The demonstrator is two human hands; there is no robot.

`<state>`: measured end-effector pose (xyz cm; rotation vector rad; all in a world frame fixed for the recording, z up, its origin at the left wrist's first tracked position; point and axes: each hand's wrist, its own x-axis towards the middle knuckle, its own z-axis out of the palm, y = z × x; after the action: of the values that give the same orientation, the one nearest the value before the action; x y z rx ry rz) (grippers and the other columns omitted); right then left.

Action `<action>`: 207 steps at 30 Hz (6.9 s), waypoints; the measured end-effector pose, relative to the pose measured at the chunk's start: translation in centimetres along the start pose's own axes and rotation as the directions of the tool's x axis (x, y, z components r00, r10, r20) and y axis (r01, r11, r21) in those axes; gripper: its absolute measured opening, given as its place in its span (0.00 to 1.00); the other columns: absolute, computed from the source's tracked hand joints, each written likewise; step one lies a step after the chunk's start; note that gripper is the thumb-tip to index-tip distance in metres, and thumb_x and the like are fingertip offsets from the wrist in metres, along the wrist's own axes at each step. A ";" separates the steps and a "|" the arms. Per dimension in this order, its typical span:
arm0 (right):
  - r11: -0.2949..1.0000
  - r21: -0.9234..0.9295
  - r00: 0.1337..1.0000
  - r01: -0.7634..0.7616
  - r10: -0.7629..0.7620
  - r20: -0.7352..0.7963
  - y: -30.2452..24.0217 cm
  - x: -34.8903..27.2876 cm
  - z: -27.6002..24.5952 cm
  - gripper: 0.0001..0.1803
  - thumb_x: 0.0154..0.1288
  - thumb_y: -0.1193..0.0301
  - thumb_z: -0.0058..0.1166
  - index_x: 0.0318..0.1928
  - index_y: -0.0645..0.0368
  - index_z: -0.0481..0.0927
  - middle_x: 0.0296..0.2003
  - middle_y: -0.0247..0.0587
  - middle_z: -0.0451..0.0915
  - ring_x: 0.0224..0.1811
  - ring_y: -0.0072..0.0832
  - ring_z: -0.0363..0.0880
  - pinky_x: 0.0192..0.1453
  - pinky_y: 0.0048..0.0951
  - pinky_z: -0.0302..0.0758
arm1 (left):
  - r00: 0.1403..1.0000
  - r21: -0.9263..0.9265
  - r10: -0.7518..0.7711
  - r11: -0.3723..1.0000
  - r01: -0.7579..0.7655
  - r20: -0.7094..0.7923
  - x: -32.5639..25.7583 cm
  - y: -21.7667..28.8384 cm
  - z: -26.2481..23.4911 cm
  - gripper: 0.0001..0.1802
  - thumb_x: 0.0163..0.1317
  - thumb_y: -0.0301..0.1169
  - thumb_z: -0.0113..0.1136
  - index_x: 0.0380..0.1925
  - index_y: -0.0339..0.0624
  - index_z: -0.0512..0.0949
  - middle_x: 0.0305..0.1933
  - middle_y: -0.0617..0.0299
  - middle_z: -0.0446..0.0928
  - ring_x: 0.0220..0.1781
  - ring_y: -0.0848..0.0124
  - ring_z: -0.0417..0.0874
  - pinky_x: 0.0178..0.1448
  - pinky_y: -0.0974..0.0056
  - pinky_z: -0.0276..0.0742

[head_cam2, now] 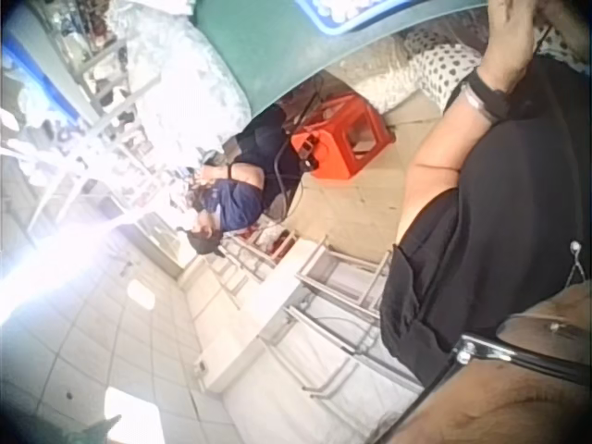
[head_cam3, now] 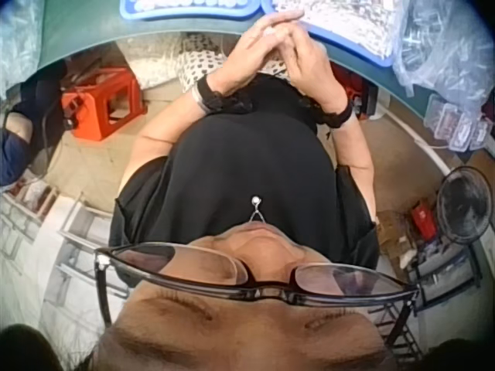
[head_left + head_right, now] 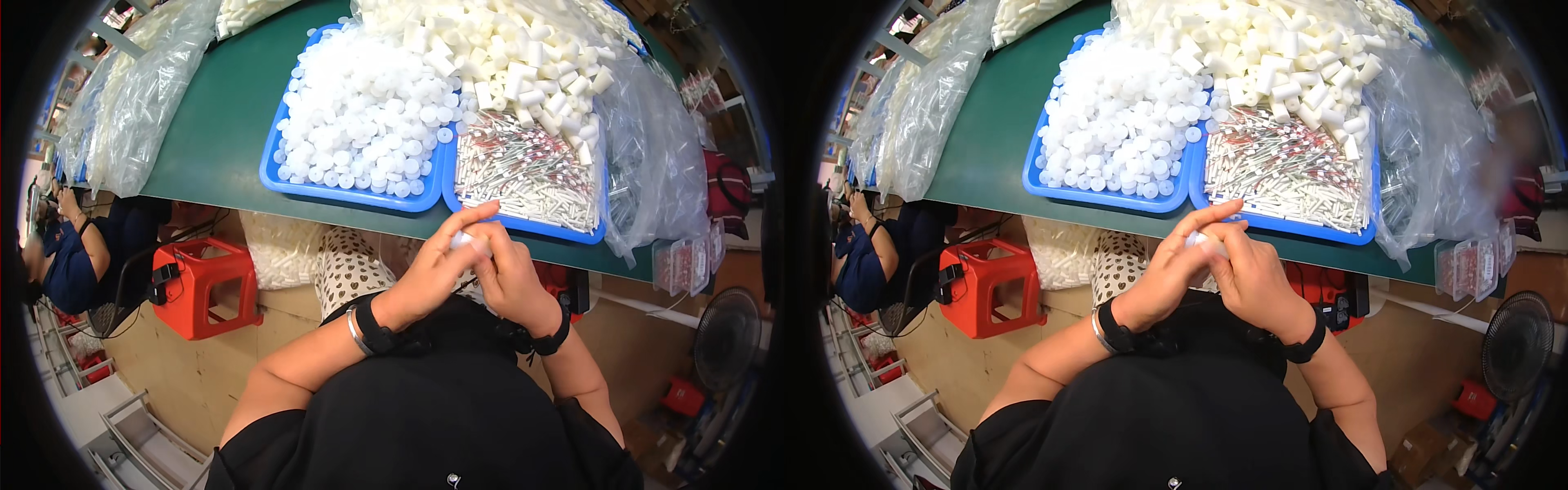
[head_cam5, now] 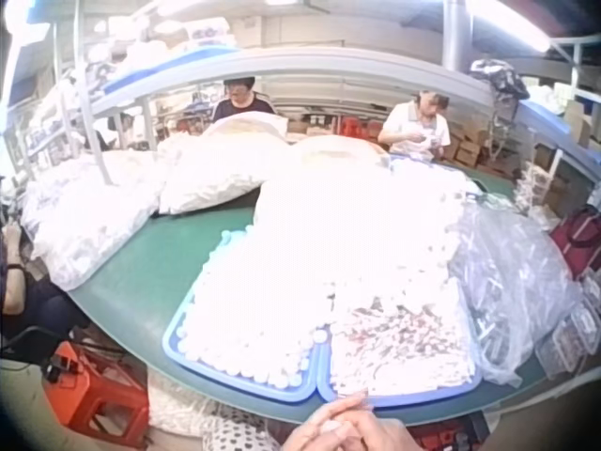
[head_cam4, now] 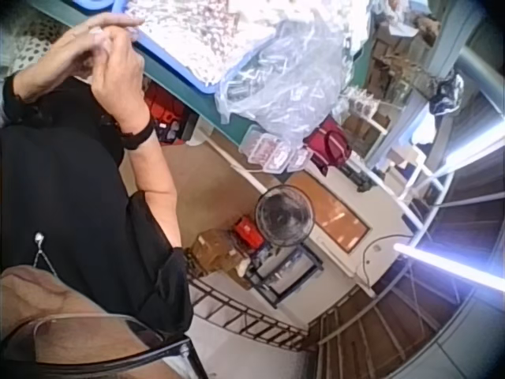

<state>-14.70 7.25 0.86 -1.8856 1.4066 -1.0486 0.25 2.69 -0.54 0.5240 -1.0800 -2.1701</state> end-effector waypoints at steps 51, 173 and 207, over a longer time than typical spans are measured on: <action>0.966 -0.074 0.933 -0.246 0.257 0.251 1.3 -1.0 4.5 0.16 0.76 0.65 0.46 0.53 0.65 0.71 0.34 0.51 0.82 0.35 0.43 0.83 0.35 0.36 0.76 | 0.875 -0.287 -0.465 0.864 0.414 -0.137 -3.6 -1.6 -4.1 0.38 0.75 0.61 0.26 0.61 0.40 0.69 0.61 0.57 0.73 0.64 0.67 0.74 0.69 0.58 0.67; 0.847 0.332 0.886 -0.415 0.460 -0.064 -0.6 1.0 -0.6 0.08 0.73 0.73 0.53 0.38 0.65 0.81 0.24 0.29 0.78 0.25 0.11 0.71 0.29 0.17 0.69 | 0.969 -0.444 -0.227 0.881 0.163 -0.096 1.2 -1.1 -2.5 0.17 0.70 0.35 0.60 0.51 0.32 0.78 0.35 0.64 0.78 0.37 0.75 0.79 0.49 0.68 0.80; 0.937 -0.348 0.996 0.021 -0.051 -0.079 0.3 0.9 -3.4 0.06 0.59 0.80 0.61 0.37 0.63 0.79 0.28 0.44 0.81 0.26 0.38 0.80 0.30 0.35 0.75 | 0.929 -0.404 -0.146 0.915 -0.004 -0.341 0.9 1.1 -1.8 0.22 0.72 0.40 0.56 0.59 0.38 0.71 0.48 0.58 0.78 0.52 0.67 0.84 0.55 0.66 0.83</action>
<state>-17.60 6.35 2.72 -2.1408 1.7049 -0.9568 1.11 0.57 -0.76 0.7459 -0.4058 -2.1612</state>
